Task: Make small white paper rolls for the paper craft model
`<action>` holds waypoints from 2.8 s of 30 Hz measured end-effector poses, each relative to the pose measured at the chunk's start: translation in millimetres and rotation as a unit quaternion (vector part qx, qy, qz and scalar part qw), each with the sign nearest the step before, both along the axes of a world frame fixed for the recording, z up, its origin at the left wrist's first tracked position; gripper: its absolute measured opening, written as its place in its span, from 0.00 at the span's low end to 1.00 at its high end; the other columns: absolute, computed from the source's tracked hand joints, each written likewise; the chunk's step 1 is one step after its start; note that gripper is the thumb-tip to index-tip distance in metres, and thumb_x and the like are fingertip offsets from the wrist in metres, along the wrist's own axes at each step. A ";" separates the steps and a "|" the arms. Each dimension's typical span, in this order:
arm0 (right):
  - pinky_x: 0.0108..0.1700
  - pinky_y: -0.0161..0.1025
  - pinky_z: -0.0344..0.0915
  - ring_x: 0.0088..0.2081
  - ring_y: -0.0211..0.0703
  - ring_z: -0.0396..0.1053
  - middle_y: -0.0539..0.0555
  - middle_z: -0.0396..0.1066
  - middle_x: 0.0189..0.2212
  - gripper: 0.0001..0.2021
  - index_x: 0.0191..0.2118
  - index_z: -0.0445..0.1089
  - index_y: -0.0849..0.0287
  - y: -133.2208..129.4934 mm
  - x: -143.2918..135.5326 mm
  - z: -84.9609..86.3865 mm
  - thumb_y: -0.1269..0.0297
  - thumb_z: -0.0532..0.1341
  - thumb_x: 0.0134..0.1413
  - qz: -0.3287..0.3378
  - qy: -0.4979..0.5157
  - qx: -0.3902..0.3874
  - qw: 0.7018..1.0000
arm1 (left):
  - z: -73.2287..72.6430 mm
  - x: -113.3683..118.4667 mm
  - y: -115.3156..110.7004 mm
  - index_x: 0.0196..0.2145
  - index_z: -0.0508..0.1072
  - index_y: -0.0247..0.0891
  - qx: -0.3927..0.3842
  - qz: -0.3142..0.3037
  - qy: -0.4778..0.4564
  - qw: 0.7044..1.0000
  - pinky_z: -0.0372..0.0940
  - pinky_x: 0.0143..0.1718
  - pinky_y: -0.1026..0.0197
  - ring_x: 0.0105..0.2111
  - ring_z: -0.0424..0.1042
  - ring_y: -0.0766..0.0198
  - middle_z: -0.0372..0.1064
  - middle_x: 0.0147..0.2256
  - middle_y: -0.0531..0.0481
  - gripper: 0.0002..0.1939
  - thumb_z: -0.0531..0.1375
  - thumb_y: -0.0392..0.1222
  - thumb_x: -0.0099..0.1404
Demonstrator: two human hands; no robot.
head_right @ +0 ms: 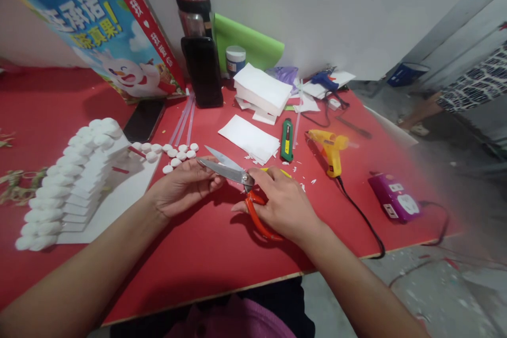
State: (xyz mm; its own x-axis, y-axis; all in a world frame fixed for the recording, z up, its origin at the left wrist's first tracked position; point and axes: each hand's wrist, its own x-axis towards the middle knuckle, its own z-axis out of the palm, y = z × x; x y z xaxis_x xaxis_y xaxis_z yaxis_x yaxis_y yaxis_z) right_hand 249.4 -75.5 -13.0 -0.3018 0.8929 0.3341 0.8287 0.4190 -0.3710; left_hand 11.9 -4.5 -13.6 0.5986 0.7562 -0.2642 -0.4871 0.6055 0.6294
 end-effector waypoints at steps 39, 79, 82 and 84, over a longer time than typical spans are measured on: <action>0.36 0.44 0.67 0.41 0.56 0.76 0.60 0.74 0.43 0.18 0.61 0.74 0.55 10.5 35.2 17.0 0.63 0.61 0.69 -0.080 -0.232 -0.126 0.961 | -0.4 1.4 2.6 0.33 0.83 0.35 0.074 0.065 0.054 0.994 0.71 0.31 0.70 0.26 0.74 0.72 0.76 0.28 0.53 0.14 0.80 0.34 0.49; 0.34 0.38 0.66 0.29 0.41 0.71 0.50 0.76 0.29 0.06 0.41 0.75 0.57 70.6 -19.8 12.5 0.62 0.65 0.61 -0.034 0.188 -0.177 0.966 | -9.2 6.6 -8.9 0.39 0.69 0.39 0.259 0.006 0.388 0.885 0.57 0.26 0.62 0.23 0.66 0.67 0.68 0.28 0.55 0.18 0.66 0.57 0.68; 0.39 0.40 0.68 0.34 0.43 0.75 0.53 0.79 0.34 0.09 0.42 0.76 0.58 93.4 -26.6 24.0 0.60 0.68 0.59 -0.080 0.193 -0.137 0.968 | -10.8 6.4 -11.7 0.24 0.63 0.39 0.439 -0.048 0.462 0.769 0.48 0.27 0.59 0.23 0.59 0.66 0.62 0.22 0.55 0.23 0.63 0.55 0.71; 0.39 0.40 0.68 0.35 0.43 0.75 0.53 0.79 0.34 0.06 0.40 0.76 0.58 108.5 -43.9 31.1 0.63 0.68 0.58 -0.003 0.161 -0.178 0.971 | -11.2 6.3 -13.2 0.22 0.62 0.39 0.528 -0.090 0.467 0.703 0.45 0.28 0.57 0.23 0.57 0.66 0.63 0.22 0.54 0.25 0.63 0.52 0.72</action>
